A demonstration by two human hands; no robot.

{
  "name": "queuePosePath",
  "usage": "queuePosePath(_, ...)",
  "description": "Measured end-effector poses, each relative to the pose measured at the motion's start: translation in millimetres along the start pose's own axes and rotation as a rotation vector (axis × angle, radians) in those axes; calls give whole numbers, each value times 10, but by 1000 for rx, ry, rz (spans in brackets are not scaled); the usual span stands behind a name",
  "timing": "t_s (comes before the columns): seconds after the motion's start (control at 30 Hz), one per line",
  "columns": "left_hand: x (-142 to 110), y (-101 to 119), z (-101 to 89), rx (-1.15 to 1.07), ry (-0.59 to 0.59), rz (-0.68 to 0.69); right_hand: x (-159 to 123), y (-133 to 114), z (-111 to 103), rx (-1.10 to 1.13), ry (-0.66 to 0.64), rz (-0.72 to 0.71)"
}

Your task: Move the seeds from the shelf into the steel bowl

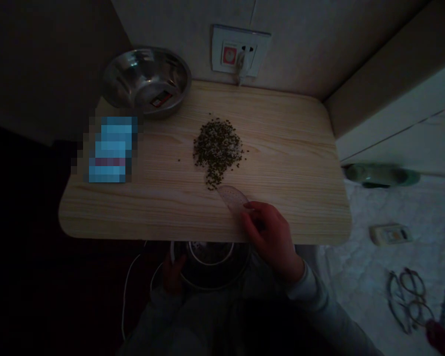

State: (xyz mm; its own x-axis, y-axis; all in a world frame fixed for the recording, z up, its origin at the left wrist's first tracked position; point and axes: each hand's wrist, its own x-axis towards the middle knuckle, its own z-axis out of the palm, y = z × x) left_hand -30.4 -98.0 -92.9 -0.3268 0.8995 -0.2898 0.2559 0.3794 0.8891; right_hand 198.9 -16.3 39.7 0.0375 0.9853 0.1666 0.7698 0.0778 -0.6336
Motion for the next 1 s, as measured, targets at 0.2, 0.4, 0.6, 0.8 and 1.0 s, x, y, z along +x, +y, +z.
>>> queuePosePath(0.2,10,164,-32,-16,9,-103,17,-21,11,2,-15,-10)
queuePosePath(0.4,15,181,39,-73,17,-179,46,-47,36,5,-20,-4)
queuePosePath(0.6,28,110,-21,-55,25,-169,68,-64,54,6,-17,22)
queuePosePath(0.8,26,94,-13,-48,10,-143,45,-61,41,17,-9,53)
queuePosePath(1.0,14,118,-16,-53,-5,-128,22,-33,24,11,3,66)
